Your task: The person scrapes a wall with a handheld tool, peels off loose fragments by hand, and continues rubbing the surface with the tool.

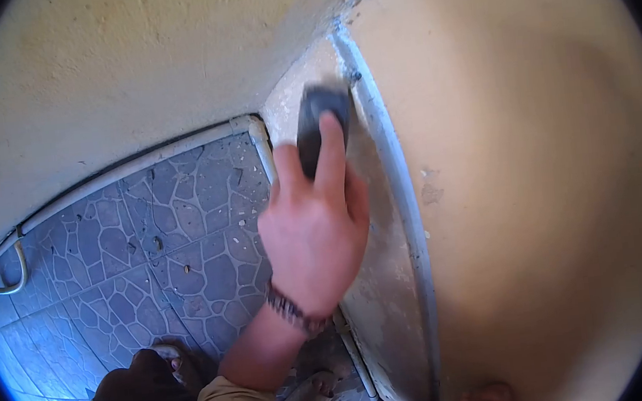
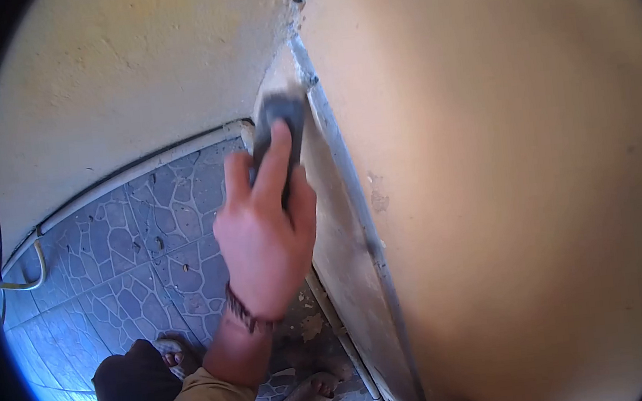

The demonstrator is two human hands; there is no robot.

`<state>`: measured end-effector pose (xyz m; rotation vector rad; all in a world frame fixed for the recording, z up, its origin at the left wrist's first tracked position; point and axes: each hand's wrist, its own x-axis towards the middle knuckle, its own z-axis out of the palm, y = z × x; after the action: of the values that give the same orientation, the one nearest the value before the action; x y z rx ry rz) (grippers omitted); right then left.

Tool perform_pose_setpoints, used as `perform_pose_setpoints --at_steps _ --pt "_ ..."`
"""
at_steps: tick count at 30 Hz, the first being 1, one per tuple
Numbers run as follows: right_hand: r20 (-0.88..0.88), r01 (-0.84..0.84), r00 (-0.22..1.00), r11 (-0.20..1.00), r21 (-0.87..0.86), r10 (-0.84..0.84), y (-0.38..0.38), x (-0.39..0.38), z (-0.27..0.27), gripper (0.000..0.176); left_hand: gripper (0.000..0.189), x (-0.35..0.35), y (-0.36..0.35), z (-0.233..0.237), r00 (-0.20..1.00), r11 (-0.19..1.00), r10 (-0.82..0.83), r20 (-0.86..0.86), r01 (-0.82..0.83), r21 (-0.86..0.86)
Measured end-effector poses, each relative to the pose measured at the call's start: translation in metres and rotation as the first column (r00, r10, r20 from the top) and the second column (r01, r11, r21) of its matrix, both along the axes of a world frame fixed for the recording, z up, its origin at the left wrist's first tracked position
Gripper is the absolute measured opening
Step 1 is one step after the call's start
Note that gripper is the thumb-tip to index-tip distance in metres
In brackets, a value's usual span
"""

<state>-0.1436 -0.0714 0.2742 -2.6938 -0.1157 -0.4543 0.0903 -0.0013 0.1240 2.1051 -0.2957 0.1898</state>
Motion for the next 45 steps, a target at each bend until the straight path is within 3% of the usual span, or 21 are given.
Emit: perform_pose_setpoints --at_steps 6,9,12,15,18,21,27,31,36,38,42,45 --pt "0.013 -0.037 0.999 0.999 -0.034 0.037 -0.004 -0.001 -0.004 0.018 0.04 -0.001 -0.01 -0.009 0.999 0.999 0.034 0.029 -0.033 -0.025" --pt "0.098 0.01 0.995 0.998 -0.064 -0.004 0.001 0.002 -0.009 0.016 0.041 0.013 -0.01 -0.008 0.998 0.999 0.044 0.035 -0.043 -0.017" --pt "-0.034 0.067 0.997 0.998 -0.018 -0.068 0.005 -0.001 0.006 0.015 0.041 -0.008 0.004 0.006 0.999 0.999 -0.028 -0.018 0.028 -0.024" --pt "-0.007 0.063 0.998 0.995 -0.079 -0.064 0.004 -0.003 0.002 0.015 0.043 -0.017 -0.004 -0.002 1.0 0.999 0.007 -0.022 -0.008 -0.048" --pt "0.13 0.035 0.991 0.997 -0.073 -0.025 0.003 -0.002 -0.013 0.017 0.041 0.004 -0.014 -0.011 0.998 0.996 0.046 -0.044 -0.05 -0.077" --pt "-0.057 0.037 0.997 0.993 -0.111 -0.043 0.006 0.002 0.008 0.017 0.041 0.004 -0.009 -0.005 0.998 0.997 0.03 -0.058 -0.034 -0.069" --pt "0.011 0.043 0.999 0.996 -0.081 -0.042 0.004 -0.002 -0.002 0.016 0.041 -0.009 -0.01 -0.006 0.999 0.994 0.034 -0.042 -0.039 -0.105" --pt "-0.064 0.059 0.996 0.991 -0.116 -0.067 0.007 -0.005 0.004 0.016 0.045 0.008 -0.015 -0.011 0.999 0.996 0.044 -0.012 -0.045 -0.074" --pt "-0.068 0.121 0.989 0.985 -0.12 -0.129 0.014 0.0 0.009 0.017 0.047 -0.016 -0.028 -0.018 0.997 0.954 0.066 -0.039 -0.074 -0.291" --pt "-0.009 0.067 0.998 0.994 -0.088 -0.068 0.007 -0.002 -0.001 0.018 0.041 -0.015 -0.032 -0.015 0.989 0.933 0.069 -0.13 -0.11 -0.342" --pt "0.007 -0.025 1.0 0.999 -0.028 0.025 -0.003 -0.006 -0.002 0.021 0.038 0.012 -0.042 -0.009 0.987 0.946 0.117 -0.112 -0.145 -0.29" --pt "-0.011 0.029 0.999 0.998 -0.052 -0.03 0.001 -0.005 0.003 0.022 0.038 -0.01 -0.036 -0.01 0.991 0.925 0.076 -0.109 -0.111 -0.363"
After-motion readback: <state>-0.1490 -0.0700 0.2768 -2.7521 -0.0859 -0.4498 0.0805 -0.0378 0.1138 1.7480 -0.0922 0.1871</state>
